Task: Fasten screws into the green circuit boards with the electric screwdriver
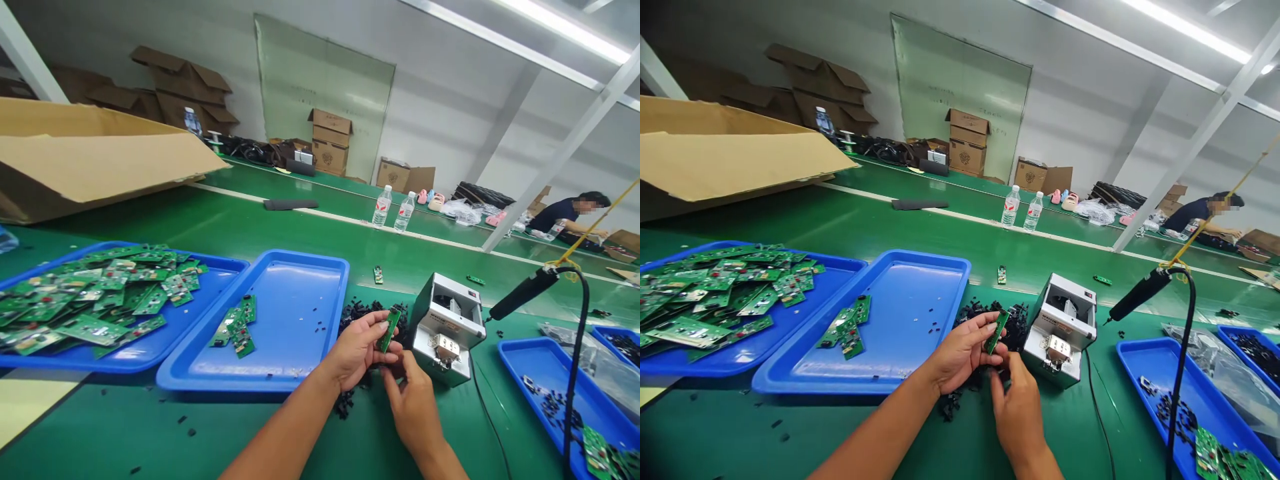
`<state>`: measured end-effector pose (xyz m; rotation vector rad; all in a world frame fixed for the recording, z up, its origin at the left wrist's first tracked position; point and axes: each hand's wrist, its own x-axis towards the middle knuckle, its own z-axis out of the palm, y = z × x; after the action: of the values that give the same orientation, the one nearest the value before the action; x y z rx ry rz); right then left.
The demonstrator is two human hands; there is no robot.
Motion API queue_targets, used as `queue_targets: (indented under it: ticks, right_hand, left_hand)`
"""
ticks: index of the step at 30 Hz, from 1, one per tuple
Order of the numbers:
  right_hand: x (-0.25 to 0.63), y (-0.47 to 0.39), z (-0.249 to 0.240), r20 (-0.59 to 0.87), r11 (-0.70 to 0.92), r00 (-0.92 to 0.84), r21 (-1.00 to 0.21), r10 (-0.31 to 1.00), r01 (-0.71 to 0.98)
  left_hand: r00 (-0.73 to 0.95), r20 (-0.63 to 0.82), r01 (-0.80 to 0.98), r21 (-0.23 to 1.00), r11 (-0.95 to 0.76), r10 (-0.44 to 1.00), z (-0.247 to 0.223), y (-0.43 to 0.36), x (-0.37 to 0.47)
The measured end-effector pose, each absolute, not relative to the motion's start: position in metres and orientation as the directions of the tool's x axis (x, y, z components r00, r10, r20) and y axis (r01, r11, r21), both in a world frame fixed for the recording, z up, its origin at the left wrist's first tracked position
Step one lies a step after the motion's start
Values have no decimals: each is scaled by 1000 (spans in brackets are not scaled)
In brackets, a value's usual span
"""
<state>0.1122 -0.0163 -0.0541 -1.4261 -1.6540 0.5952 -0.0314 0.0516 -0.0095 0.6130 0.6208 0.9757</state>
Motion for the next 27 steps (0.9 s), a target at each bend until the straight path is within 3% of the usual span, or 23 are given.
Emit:
queue_targets:
  ticks: [5, 9, 16, 27]
  right_hand:
    - [149, -31, -38, 164, 125, 110, -947, 980, 297]
    - [175, -40, -26, 121, 66, 207, -964, 971, 257]
    - [184, -42, -30, -19, -53, 322, -994, 947, 96]
    - [184, -49, -44, -53, -64, 209, -997, 977, 46]
  left_hand:
    - [518, -123, -399, 841, 366, 847, -13, 44, -26]
    - [650, -86, -218, 931, 293, 755, -9, 34, -20]
    - [706, -147, 31, 984, 177, 693, -15, 21, -9]
    - [707, -160, 130, 987, 96, 689, -18, 18, -5]
